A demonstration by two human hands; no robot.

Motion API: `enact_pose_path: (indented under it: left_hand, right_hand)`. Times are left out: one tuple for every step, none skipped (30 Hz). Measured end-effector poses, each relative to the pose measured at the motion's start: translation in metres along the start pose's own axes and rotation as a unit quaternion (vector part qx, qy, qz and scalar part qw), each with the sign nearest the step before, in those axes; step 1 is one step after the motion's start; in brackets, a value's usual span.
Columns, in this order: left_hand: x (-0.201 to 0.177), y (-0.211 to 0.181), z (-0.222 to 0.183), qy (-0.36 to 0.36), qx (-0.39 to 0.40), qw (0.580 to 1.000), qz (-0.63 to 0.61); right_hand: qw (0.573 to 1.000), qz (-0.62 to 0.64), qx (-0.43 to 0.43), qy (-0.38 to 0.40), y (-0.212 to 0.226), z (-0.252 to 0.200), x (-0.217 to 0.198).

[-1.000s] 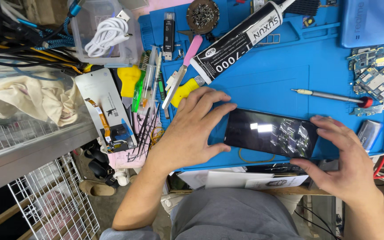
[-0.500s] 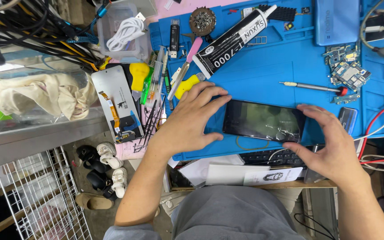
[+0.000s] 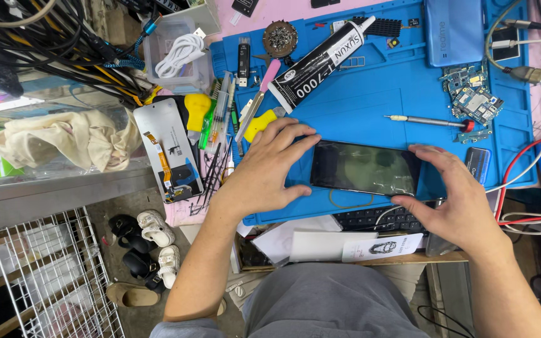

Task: The person applies adhesive from a tube onto the internal frame of a disassembled phone, then takes a blue back cover and presses it onto the phone before applying a screen protector to the front.

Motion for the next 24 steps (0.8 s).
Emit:
enact_pose_path:
  left_hand:
    - [0.000,0.000,0.000,0.000,-0.001,1.000,0.001]
    - [0.000,0.000,0.000,0.000,-0.002,1.000,0.002]
    - [0.001,-0.001,0.000,-0.001,-0.003,1.000,0.003]
    - [0.001,-0.001,0.000,-0.002,-0.005,1.000,0.003]
    - [0.001,-0.001,0.000,-0.003,-0.006,1.000,0.003]
    - [0.001,-0.002,0.000,-0.004,-0.006,1.000,0.005]
    - [0.001,-0.002,0.000,-0.004,-0.006,1.000,0.007]
    - [0.001,-0.002,0.001,-0.005,-0.005,1.000,0.009]
    - [0.000,-0.002,0.001,-0.008,-0.004,1.000,-0.002]
    - [-0.001,-0.002,0.001,-0.010,-0.004,1.000,-0.014]
    - [-0.002,-0.002,0.001,-0.013,-0.003,1.000,-0.026]
    - [-0.003,-0.001,0.001,-0.020,-0.004,0.999,-0.036]
    - [-0.004,-0.001,0.001,-0.027,-0.005,0.999,-0.047]
    - [-0.005,0.000,0.001,-0.033,-0.006,0.998,-0.058]
    - [-0.004,0.001,0.001,-0.025,-0.010,0.997,-0.076]
    - [-0.003,0.001,0.001,-0.016,-0.015,0.995,-0.094]
    - [-0.001,0.002,0.002,-0.007,-0.020,0.993,-0.112]
    - [0.001,0.003,0.002,-0.001,-0.023,0.992,-0.124]
    - [0.003,0.003,0.003,0.006,-0.026,0.990,-0.135]
    - [0.006,0.003,0.003,0.013,-0.030,0.989,-0.147]
    - [0.008,0.003,0.004,0.012,-0.029,0.988,-0.149]
    - [0.009,0.003,0.005,0.010,-0.027,0.988,-0.151]
    - [0.010,0.003,0.005,0.009,-0.025,0.988,-0.153]
    - [0.010,0.003,0.006,0.011,-0.029,0.988,-0.152]
  right_hand:
    - [1.000,-0.004,0.002,0.002,0.000,0.000,0.000]
    - [1.000,-0.007,0.004,0.004,0.000,-0.001,0.000]
    - [1.000,-0.007,0.006,0.004,0.000,-0.001,0.000]
    - [1.000,-0.007,0.008,0.004,-0.001,-0.001,0.000]
    - [1.000,-0.007,0.010,0.005,-0.001,-0.001,0.000]
    - [1.000,-0.007,0.012,0.006,-0.001,-0.001,0.000]
    - [1.000,-0.007,0.014,0.007,-0.001,-0.002,0.000]
    - [1.000,-0.007,0.015,0.008,-0.001,-0.001,0.000]
    - [1.000,-0.008,0.015,0.009,-0.002,-0.001,0.000]
    - [1.000,-0.010,0.015,0.010,-0.002,-0.001,0.000]
    - [1.000,-0.011,0.015,0.012,-0.002,-0.001,0.000]
    - [1.000,-0.009,0.015,0.012,-0.003,-0.001,0.000]
    - [1.000,-0.007,0.016,0.013,-0.003,-0.001,0.000]
    - [1.000,-0.005,0.017,0.013,-0.003,-0.001,0.000]
    - [1.000,-0.006,0.018,0.012,-0.003,-0.001,0.000]
    - [1.000,-0.007,0.019,0.011,-0.003,-0.001,0.000]
    - [1.000,-0.008,0.020,0.009,-0.004,-0.001,0.000]
    - [1.000,-0.006,0.020,0.009,-0.004,-0.001,0.000]
    - [1.000,-0.005,0.019,0.008,-0.004,-0.001,0.000]
    - [1.000,-0.003,0.018,0.007,-0.004,-0.001,0.000]
    - [1.000,-0.001,0.020,0.008,-0.004,-0.001,0.000]
    - [1.000,0.000,0.021,0.008,-0.005,-0.001,0.000]
    - [1.000,0.001,0.021,0.008,-0.004,-0.001,0.000]
    - [1.000,-0.003,0.024,0.011,-0.004,0.000,0.000]
Point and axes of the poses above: each hand's wrist, its own z-axis towards the middle knuckle, its own x-axis out of the palm, y = z × x, the point moved 5 cm from there along z, towards the middle knuckle, and after that the axes turned 14 degrees about -x, right-handed, at the moved point
